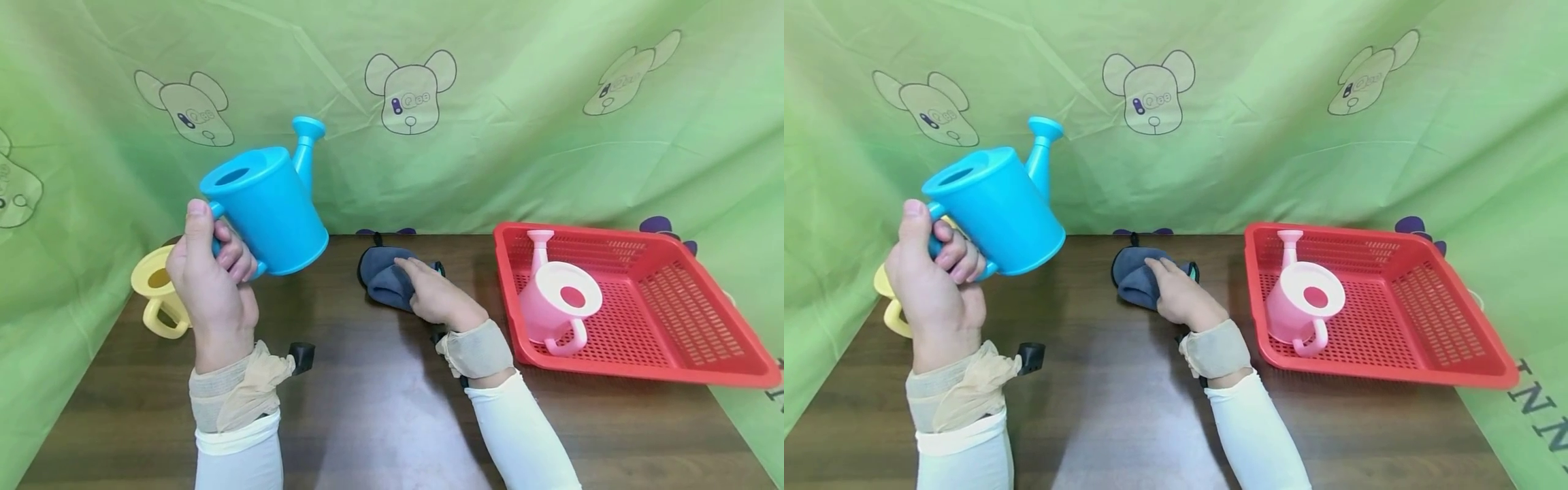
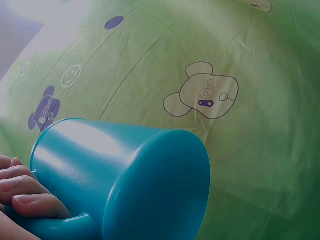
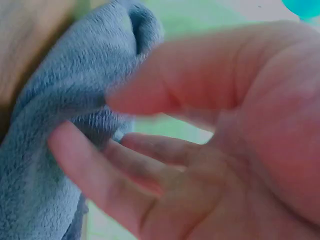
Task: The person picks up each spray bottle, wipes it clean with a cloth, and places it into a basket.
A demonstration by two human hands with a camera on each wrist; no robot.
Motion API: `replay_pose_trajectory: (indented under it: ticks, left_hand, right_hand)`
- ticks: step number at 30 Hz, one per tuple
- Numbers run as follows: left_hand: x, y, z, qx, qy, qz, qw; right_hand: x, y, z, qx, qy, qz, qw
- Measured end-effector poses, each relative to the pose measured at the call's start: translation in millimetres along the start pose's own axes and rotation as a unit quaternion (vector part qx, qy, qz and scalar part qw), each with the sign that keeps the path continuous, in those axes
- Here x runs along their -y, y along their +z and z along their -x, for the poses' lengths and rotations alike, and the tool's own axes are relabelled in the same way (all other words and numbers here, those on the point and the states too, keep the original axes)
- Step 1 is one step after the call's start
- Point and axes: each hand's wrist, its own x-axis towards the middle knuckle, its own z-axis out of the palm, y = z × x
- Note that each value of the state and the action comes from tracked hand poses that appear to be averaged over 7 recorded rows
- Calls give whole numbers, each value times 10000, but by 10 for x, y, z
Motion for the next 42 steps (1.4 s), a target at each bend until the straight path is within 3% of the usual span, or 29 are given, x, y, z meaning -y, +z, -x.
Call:
replay_pose_trajectory:
  ticks: [5, 8, 14, 19, 24, 27, 32, 37, 42]
  left_hand:
    - [0, -11, 7, 14, -10, -21, 10000]
    - [3, -13, 7, 40, -3, 35, 10000]
    - [-10, 2, -8, 81, 13, 135, 9999]
    - [-18, 29, -16, 144, 129, 40, 9998]
    - [-19, 51, -29, 251, 310, -245, 9989]
    - [-24, 58, -26, 213, 207, -69, 9995]
    - [-32, 54, -21, 156, 45, 133, 9998]
    - [-28, 25, -11, 82, 13, 76, 9999]
    - [-1, 1, 13, 72, -16, -140, 9999]
  right_hand:
    - [-44, 62, -5, -199, 75, 270, 9994]
    - [-63, 88, -23, -210, 188, 63, 9996]
    - [-46, 126, -96, -645, 14, 167, 9978]
    - [-7, 148, -120, -425, 36, 314, 9986]
    - [44, 145, -144, -146, 595, 660, 9959]
    - [59, 150, -163, 23, 822, 946, 9921]
    - [24, 172, -173, -318, 685, 1118, 9909]
    - [-52, 167, -151, -759, 389, 738, 9936]
    - [-85, 79, -103, -1469, 32, -367, 9885]
